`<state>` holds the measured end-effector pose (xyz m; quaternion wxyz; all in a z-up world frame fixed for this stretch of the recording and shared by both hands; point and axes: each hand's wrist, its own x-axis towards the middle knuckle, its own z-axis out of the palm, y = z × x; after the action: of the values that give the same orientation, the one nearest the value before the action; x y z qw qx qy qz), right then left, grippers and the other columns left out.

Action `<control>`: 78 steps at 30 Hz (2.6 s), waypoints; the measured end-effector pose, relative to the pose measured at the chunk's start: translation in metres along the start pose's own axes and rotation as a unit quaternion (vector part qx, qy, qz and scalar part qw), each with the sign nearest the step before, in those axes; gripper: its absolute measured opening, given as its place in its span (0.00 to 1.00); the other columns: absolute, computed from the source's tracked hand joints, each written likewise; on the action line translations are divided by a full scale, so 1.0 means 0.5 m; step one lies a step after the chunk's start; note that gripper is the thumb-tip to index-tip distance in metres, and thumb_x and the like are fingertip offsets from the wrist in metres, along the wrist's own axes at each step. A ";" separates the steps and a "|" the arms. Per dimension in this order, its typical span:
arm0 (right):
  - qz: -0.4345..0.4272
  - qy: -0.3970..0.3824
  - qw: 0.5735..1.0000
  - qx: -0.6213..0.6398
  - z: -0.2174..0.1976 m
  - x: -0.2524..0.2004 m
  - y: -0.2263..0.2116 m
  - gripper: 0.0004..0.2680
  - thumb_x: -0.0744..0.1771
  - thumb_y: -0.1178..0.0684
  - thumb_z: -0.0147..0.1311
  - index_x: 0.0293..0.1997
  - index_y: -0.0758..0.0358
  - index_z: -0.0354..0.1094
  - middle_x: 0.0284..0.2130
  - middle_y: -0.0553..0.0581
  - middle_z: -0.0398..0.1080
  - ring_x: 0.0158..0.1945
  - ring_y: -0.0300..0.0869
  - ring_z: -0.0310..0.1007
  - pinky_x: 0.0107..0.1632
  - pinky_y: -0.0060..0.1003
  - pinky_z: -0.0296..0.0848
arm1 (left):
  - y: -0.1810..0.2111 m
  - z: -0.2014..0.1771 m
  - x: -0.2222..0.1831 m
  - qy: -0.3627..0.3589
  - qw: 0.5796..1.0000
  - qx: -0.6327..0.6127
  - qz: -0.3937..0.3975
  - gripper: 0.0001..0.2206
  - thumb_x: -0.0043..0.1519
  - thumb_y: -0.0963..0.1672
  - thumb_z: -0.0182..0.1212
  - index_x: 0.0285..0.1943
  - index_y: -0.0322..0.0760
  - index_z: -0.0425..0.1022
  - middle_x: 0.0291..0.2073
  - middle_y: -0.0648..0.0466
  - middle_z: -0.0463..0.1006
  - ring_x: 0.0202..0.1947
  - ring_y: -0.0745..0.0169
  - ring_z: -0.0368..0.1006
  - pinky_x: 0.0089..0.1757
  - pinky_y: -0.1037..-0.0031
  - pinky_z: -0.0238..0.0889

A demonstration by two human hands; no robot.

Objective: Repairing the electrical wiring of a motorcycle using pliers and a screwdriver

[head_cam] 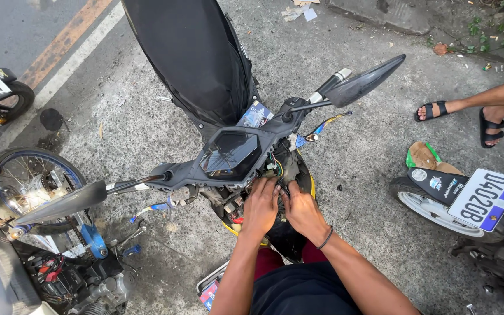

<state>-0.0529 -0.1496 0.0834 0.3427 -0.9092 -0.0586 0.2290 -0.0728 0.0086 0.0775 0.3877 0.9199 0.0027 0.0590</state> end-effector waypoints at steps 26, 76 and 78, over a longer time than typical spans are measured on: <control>0.267 0.384 0.723 0.509 -0.041 0.146 0.158 0.08 0.76 0.52 0.45 0.39 0.56 0.57 0.16 0.45 0.56 0.11 0.38 0.57 0.12 0.34 0.57 | -0.193 0.104 -0.062 0.139 0.981 -0.091 0.102 0.12 0.71 0.46 0.62 0.33 0.43 0.74 0.28 0.54 0.65 0.30 0.47 0.71 0.35 0.64 0.70; 0.189 0.037 0.874 0.446 -0.115 -0.069 0.027 0.40 0.72 0.69 0.50 0.89 0.40 0.18 0.42 0.81 0.72 0.41 0.65 0.82 0.46 0.65 0.85 | -0.006 0.112 -0.101 0.119 0.933 -0.190 -0.281 0.15 0.60 0.52 0.81 0.38 0.42 0.83 0.25 0.52 0.85 0.28 0.54 0.86 0.31 0.64 0.76; 0.240 0.019 0.816 0.525 -0.022 -0.024 0.208 0.26 0.71 0.65 0.53 0.74 0.50 0.39 0.41 0.75 0.76 0.40 0.64 0.84 0.44 0.63 0.85 | -0.001 0.081 -0.097 0.165 0.955 -0.143 -0.201 0.13 0.63 0.48 0.78 0.47 0.40 0.81 0.28 0.53 0.81 0.28 0.55 0.84 0.30 0.66 0.76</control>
<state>-0.0637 -0.2381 0.0276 0.7033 -0.5804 0.2975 0.2829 -0.1166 -0.0227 0.0439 0.5132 0.8127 0.2427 0.1311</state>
